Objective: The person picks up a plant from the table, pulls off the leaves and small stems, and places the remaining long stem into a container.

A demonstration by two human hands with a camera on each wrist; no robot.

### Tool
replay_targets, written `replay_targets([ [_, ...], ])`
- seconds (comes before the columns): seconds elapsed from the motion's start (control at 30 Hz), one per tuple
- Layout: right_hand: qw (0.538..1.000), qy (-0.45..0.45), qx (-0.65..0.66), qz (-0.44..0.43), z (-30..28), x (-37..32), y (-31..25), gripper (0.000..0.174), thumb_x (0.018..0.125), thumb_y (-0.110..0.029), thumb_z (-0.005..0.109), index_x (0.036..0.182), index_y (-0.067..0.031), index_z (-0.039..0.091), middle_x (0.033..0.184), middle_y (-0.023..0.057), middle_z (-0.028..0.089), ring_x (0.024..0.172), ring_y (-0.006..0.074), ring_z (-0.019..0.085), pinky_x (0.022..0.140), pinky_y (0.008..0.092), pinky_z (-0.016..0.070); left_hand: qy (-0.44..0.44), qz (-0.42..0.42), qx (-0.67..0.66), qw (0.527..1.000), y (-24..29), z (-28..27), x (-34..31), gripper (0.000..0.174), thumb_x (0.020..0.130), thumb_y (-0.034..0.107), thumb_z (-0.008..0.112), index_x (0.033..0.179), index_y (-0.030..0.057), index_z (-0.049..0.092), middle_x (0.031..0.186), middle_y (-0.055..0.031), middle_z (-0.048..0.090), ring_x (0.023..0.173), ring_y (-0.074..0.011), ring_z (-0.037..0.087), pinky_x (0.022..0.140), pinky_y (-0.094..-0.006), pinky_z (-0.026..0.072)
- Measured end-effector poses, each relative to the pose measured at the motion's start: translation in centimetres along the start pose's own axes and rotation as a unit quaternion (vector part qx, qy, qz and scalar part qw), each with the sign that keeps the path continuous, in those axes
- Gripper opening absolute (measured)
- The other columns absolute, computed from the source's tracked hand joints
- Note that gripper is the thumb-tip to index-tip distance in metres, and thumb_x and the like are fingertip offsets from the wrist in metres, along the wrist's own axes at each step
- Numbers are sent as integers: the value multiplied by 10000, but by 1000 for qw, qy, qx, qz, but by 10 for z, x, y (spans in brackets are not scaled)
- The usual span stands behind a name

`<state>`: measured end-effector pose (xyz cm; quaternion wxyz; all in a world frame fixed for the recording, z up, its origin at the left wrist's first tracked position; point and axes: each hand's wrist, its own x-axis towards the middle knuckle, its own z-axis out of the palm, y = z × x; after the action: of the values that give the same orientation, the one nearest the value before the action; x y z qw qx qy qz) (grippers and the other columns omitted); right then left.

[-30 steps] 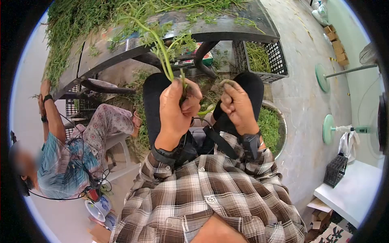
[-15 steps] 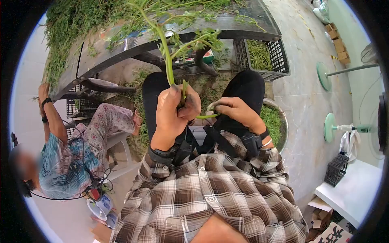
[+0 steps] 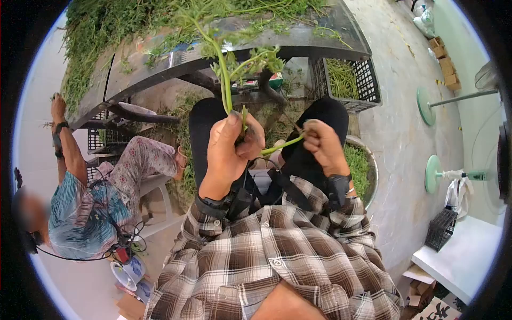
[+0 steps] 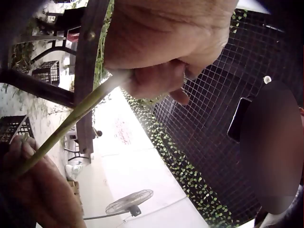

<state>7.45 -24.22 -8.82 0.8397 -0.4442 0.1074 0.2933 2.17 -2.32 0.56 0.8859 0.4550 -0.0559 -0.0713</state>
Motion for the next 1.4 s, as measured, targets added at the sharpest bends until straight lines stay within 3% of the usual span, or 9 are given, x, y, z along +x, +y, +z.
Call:
replay_targets([
  [0.17, 954, 22, 278, -108, -74, -15, -46, 124, 825, -77, 495, 719, -71, 431, 613, -31, 311, 488, 47, 279, 393, 208, 221, 37, -12, 9, 999, 1, -2, 2, 512, 916, 470, 399, 722, 13, 525, 486, 37, 265, 413, -60, 209, 405, -246, 153],
  [0.33, 949, 220, 47, -220, -128, -69, -66, 128, 845, -114, 492, 737, -52, 465, 659, -19, 380, 499, 75, 310, 416, 230, 270, 42, -17, 16, 999, -5, -4, 6, 532, 908, 471, 422, 724, -11, 552, 474, 34, 294, 403, -51, 237, 403, -238, 166],
  [0.43, 792, 378, -449, -170, -158, -88, -60, 164, 852, -137, 490, 786, -5, 560, 743, 30, 499, 562, 137, 441, 502, 278, 379, 39, -39, 20, 998, -9, -4, 8, 542, 909, 481, 412, 708, -3, 549, 481, 18, 301, 413, -68, 238, 413, -255, 164],
  [0.5, 503, 333, -743, -290, -154, -92, -56, 206, 843, -150, 500, 864, 19, 615, 791, 82, 571, 676, 194, 531, 636, 314, 434, 32, -25, 55, 998, -13, -3, 10, 545, 908, 481, 412, 710, -7, 551, 481, 18, 299, 415, -68, 244, 415, -253, 170],
  [0.57, 537, 339, -717, -287, -132, -86, -56, 227, 844, -157, 506, 931, 26, 609, 762, 108, 592, 734, 210, 548, 719, 329, 433, 34, -29, 65, 997, -15, 0, 11, 541, 906, 481, 417, 714, -6, 552, 483, 19, 317, 421, -64, 261, 415, -244, 181],
  [0.67, 833, 241, -438, -236, -55, -72, -67, 247, 878, -180, 488, 933, 23, 617, 742, 68, 586, 673, 133, 531, 628, 261, 433, 18, -33, 75, 996, -19, 1, 9, 543, 904, 481, 422, 712, -7, 559, 491, 14, 357, 420, -60, 279, 414, -232, 194],
  [0.73, 919, 128, -315, -200, -11, -60, -71, 257, 900, -187, 464, 927, 16, 619, 729, 33, 565, 616, 87, 502, 565, 211, 406, -2, -44, 104, 994, -24, 1, 7, 537, 904, 472, 429, 726, -13, 577, 503, -2, 412, 421, -55, 300, 410, -225, 203],
  [1.03, 979, -188, -57, -52, 89, -20, -60, 292, 920, -183, 443, 1029, 62, 558, 631, -17, 427, 529, 53, 334, 479, 198, 295, -72, -84, 141, 984, -30, 7, -3, 446, 904, 401, 487, 743, 5, 616, 495, 47, 404, 441, -18, 330, 415, -199, 249],
  [1.4, 972, -133, -135, -136, 93, -18, -44, 80, 840, -83, 537, 886, -37, 584, 634, -58, 482, 515, 1, 389, 443, 177, 287, 24, 8, 158, 987, -26, 20, 6, 206, 896, 185, 536, 962, -1, 598, 832, -11, 613, 623, -17, 435, 548, -179, 343],
])
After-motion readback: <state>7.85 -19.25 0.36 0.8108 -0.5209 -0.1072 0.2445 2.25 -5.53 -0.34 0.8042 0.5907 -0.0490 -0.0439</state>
